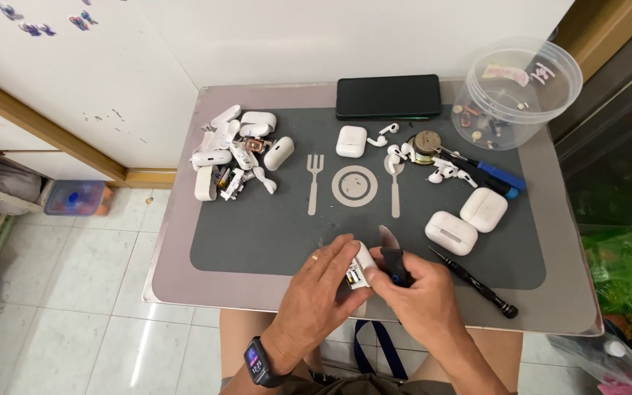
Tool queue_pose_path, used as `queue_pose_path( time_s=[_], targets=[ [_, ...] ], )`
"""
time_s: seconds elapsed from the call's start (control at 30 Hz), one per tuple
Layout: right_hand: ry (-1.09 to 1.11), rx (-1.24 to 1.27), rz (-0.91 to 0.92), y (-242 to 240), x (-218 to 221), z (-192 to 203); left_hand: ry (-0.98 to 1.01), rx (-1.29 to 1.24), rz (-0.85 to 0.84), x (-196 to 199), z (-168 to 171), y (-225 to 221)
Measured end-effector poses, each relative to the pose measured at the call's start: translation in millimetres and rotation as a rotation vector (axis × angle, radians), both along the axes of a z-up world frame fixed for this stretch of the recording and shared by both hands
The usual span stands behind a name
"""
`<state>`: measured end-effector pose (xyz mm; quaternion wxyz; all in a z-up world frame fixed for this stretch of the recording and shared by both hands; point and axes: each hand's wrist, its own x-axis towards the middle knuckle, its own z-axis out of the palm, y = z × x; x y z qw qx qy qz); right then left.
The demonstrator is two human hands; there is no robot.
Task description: Disassemble and inspect the internal components of wireless earbuds using precision tools
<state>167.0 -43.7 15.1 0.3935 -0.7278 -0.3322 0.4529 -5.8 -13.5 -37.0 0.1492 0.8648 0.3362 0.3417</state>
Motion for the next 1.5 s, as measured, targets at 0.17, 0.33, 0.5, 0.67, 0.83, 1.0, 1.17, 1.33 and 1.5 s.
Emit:
queue_pose_path(
  time_s=[0.17,0.33,0.5,0.67,0.83,1.0,1.17,1.33,1.5],
  targets=[
    [0.059,0.098,0.116,-1,11,-8,-0.205,-0.117,-0.028,-7,8,-1],
    [0.721,0.257,0.076,2,11,-31,-0.408,-0.374,-0.026,-8,31,0],
    [0.586,0.226,0.082,6,-4,-28,-0.799,-0.692,-0.133,-9,30,4],
    [0.245,0.119,-0.049,9,-1,-8,-1.038,-0.78,-0.133,-13,25,15],
    [-0.467,0.073,0.005,3,7,-2,-1.223,-1.136,-0.077,-20,28,24],
    [-0.766,0.501,0.015,-10,12,-28,-1.221,-1.188,-0.06,-22,31,25],
    [-0.71,0.745,0.133,-27,-4,-30,-1.189,-1.233,-0.083,-29,24,27],
    [-0.446,0.573,0.265,-32,-22,-47,-1.198,-1.329,-0.038,-33,26,27],
    [-0.396,0.461,0.208,-26,-23,-50,-1.237,-1.301,-0.068,-38,28,24]
  ],
)
